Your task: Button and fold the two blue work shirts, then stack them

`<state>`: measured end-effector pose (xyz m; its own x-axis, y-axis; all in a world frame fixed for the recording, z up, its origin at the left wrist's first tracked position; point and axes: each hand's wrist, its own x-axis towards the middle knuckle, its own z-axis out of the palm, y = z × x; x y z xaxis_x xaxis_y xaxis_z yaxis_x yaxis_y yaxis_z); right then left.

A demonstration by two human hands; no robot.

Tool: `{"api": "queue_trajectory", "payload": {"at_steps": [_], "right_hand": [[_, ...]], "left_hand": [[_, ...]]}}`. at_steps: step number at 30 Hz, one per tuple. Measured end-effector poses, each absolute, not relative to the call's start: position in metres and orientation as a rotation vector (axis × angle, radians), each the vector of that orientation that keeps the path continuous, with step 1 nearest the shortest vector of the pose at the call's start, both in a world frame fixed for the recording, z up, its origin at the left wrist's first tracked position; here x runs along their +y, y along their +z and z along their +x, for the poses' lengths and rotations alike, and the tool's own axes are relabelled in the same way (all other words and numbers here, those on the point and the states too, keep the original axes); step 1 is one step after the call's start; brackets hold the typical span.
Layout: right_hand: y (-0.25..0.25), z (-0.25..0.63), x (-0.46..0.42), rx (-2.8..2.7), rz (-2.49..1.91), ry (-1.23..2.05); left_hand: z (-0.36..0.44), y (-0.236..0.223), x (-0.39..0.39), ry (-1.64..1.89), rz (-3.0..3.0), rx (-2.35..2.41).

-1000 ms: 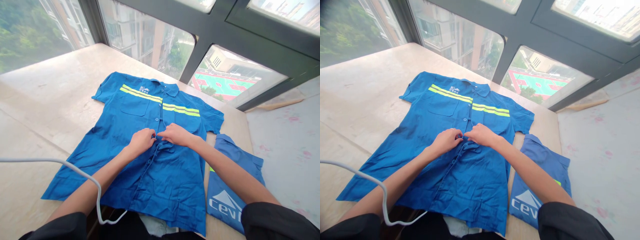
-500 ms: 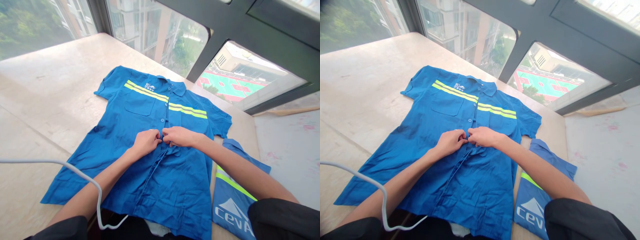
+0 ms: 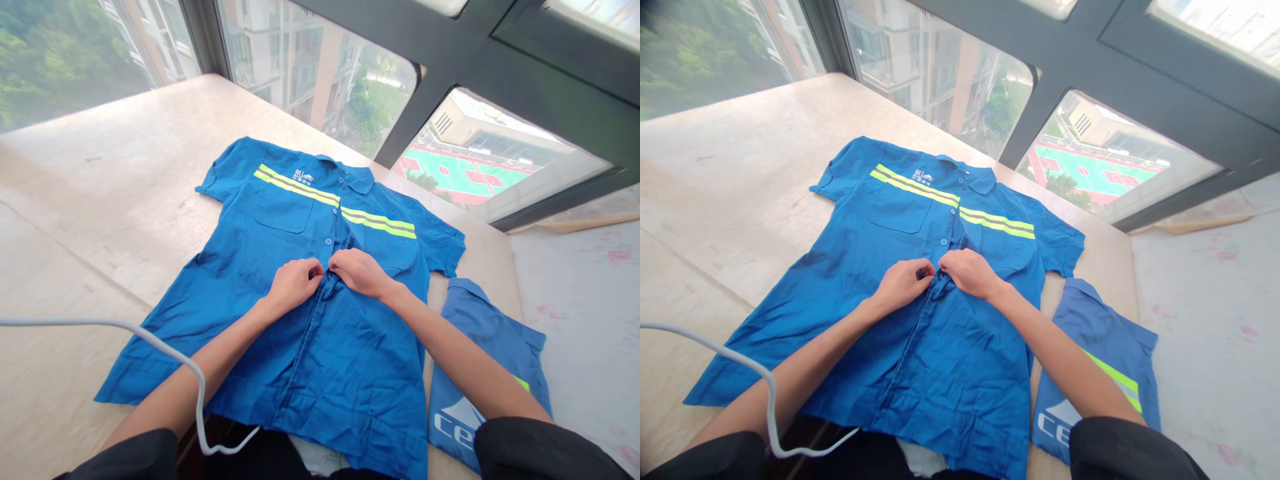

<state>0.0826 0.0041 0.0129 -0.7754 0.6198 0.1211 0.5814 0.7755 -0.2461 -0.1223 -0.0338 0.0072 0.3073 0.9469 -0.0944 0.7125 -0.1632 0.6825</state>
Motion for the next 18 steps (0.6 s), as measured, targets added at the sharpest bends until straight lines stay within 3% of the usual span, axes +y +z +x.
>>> {"api": "queue_trajectory", "payload": {"at_steps": [10,18], "right_hand": [[0.015,0.087,-0.001,-2.625,-0.798,0.525],[0.020,0.093,0.008,-2.719,-0.727,0.494]], "left_hand": [[-0.123,-0.004,-0.026,0.683,1.283,1.237],[-0.120,0.007,-0.029,0.648,1.238,1.286]]}}
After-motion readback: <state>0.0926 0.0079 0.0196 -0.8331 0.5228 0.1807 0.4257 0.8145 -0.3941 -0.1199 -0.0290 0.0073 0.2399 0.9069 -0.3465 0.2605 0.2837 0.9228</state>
